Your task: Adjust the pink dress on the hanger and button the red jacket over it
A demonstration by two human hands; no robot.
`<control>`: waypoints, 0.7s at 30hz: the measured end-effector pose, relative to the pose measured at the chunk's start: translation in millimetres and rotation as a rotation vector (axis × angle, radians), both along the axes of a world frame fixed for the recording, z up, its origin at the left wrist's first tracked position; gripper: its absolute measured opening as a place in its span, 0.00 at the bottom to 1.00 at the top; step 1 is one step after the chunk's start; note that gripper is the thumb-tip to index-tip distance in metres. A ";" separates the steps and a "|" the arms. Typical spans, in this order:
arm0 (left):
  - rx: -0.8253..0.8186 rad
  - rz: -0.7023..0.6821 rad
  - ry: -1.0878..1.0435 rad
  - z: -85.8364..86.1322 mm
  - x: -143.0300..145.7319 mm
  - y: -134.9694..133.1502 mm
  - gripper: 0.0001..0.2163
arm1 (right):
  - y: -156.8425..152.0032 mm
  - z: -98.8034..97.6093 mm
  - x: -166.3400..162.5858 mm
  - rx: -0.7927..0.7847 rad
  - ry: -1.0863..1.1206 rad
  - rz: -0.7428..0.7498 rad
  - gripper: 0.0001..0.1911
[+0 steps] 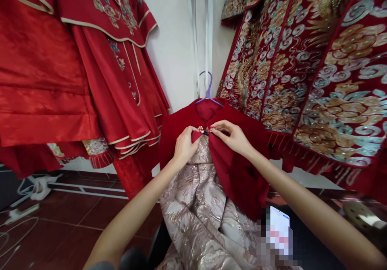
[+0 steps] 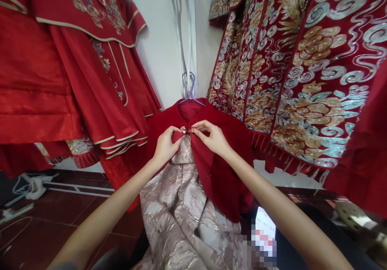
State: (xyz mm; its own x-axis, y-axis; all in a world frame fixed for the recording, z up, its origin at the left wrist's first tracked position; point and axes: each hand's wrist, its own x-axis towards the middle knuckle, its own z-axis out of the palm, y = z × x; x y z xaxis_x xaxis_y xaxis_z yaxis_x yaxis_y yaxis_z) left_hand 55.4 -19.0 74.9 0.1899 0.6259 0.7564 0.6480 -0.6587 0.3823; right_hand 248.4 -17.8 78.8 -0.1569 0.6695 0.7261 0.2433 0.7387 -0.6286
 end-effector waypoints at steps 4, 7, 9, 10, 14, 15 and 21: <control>-0.053 0.012 0.048 1.6 3.5 -1.7 0.08 | -5.2 3.8 -3.7 0.070 -0.118 -0.059 0.08; -0.089 0.042 0.062 3.5 5.1 -0.9 0.08 | -7.2 6.4 -5.7 0.124 -0.210 -0.116 0.07; -0.104 0.046 0.073 5.7 4.7 0.4 0.08 | -7.3 8.6 -6.9 0.150 -0.276 -0.160 0.08; -0.112 0.042 0.082 7.3 3.9 1.0 0.09 | -7.2 9.7 -7.6 0.160 -0.306 -0.185 0.08; -0.153 -0.027 0.184 17.3 0.6 3.4 0.10 | -7.5 13.5 -10.4 0.189 -0.389 -0.273 0.08; -0.169 -0.043 0.226 20.6 0.6 4.1 0.11 | -7.7 14.0 -11.1 0.197 -0.404 -0.288 0.08; -0.271 -0.044 0.420 38.2 7.1 14.4 0.10 | -4.8 13.7 -10.5 0.223 -0.455 -0.319 0.08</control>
